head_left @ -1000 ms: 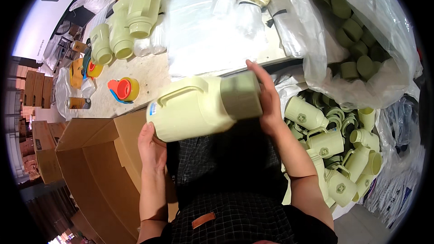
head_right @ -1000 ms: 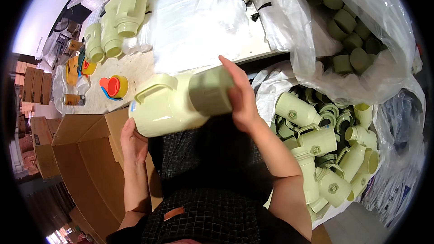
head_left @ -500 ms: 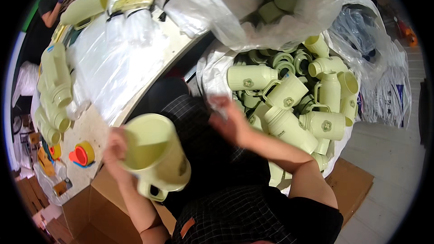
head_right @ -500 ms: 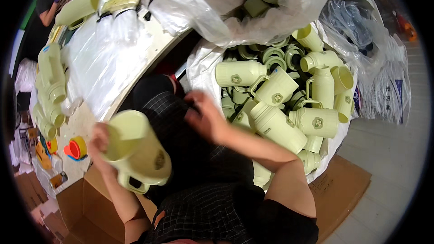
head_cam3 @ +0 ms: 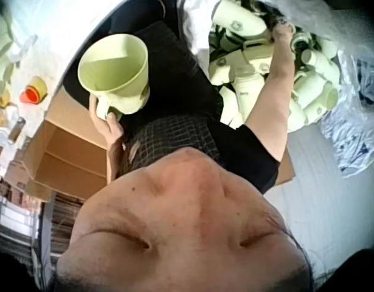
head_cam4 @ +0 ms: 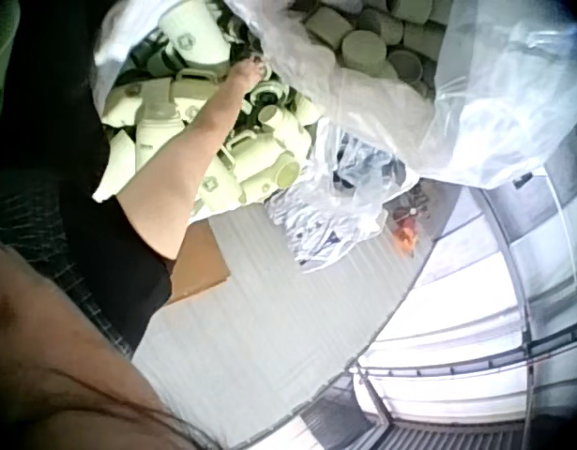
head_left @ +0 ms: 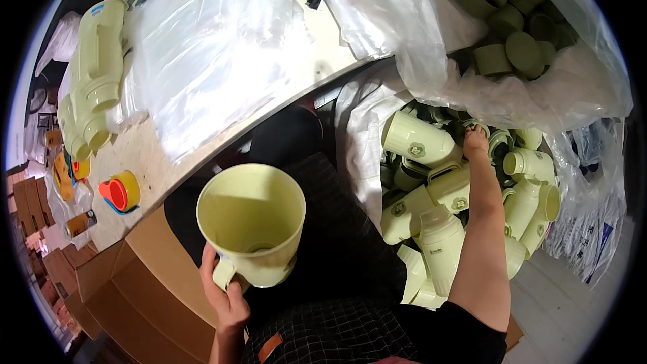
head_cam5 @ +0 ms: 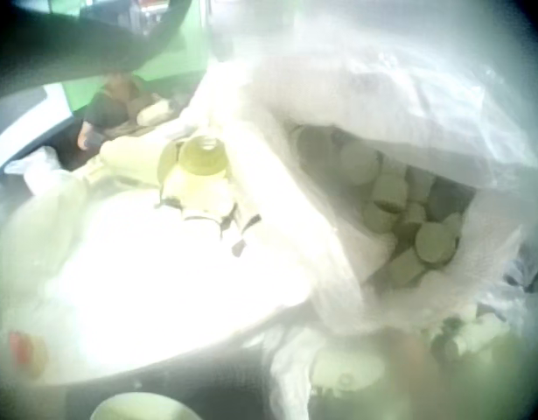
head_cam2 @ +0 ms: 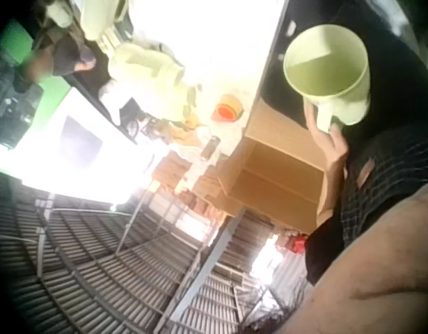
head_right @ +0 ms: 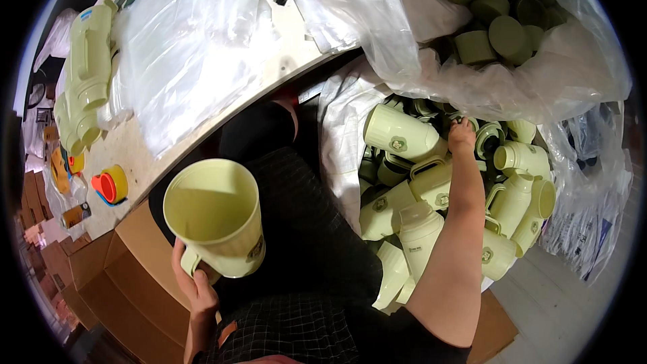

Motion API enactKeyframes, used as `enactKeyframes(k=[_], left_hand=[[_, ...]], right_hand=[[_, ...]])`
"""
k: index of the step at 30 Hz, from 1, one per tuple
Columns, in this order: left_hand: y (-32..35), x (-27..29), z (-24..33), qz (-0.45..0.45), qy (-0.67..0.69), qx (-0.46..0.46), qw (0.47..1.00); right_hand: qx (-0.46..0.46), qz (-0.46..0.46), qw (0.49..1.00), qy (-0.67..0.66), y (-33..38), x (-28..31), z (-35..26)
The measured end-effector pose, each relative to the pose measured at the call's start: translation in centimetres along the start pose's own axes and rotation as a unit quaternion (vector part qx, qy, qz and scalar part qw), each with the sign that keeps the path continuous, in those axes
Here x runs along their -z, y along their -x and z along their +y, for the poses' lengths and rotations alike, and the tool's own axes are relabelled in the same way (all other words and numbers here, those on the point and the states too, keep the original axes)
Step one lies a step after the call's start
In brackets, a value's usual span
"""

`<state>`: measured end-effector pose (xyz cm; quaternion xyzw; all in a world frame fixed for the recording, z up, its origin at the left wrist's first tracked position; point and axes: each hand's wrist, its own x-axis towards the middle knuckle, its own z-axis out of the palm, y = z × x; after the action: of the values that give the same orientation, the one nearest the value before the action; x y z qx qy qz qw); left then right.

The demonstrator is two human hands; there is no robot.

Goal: The person places plastic jugs into a large plastic bag, inserts the filled bag into a cardboard box, and then continues placing more jugs into the bag within the box.

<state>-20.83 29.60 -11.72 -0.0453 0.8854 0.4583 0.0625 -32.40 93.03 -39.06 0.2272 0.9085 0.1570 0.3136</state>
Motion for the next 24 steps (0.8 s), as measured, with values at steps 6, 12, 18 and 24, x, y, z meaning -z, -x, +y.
enactKeyframes(k=[6,12,18,24], left_hand=[[-0.5,1.5,-1.9,0.007,0.063,0.029,0.998],[-0.8,2.6,-3.3,0.086,0.136,0.009,0.987],[-0.4,2.9,-3.0,0.016,0.193,-0.044,0.980],[-0.3,2.9,-2.8,-0.008,0.193,-0.135,0.972]], right_hand=[[0.025,0.079,0.996,0.039,6.1,2.8,2.0],[0.151,0.318,0.777,-0.522,20.7,11.3,-4.7],[0.237,0.158,0.679,-0.676,27.8,10.8,-21.3],[0.453,0.349,0.668,-0.476,34.4,13.2,-20.5]])
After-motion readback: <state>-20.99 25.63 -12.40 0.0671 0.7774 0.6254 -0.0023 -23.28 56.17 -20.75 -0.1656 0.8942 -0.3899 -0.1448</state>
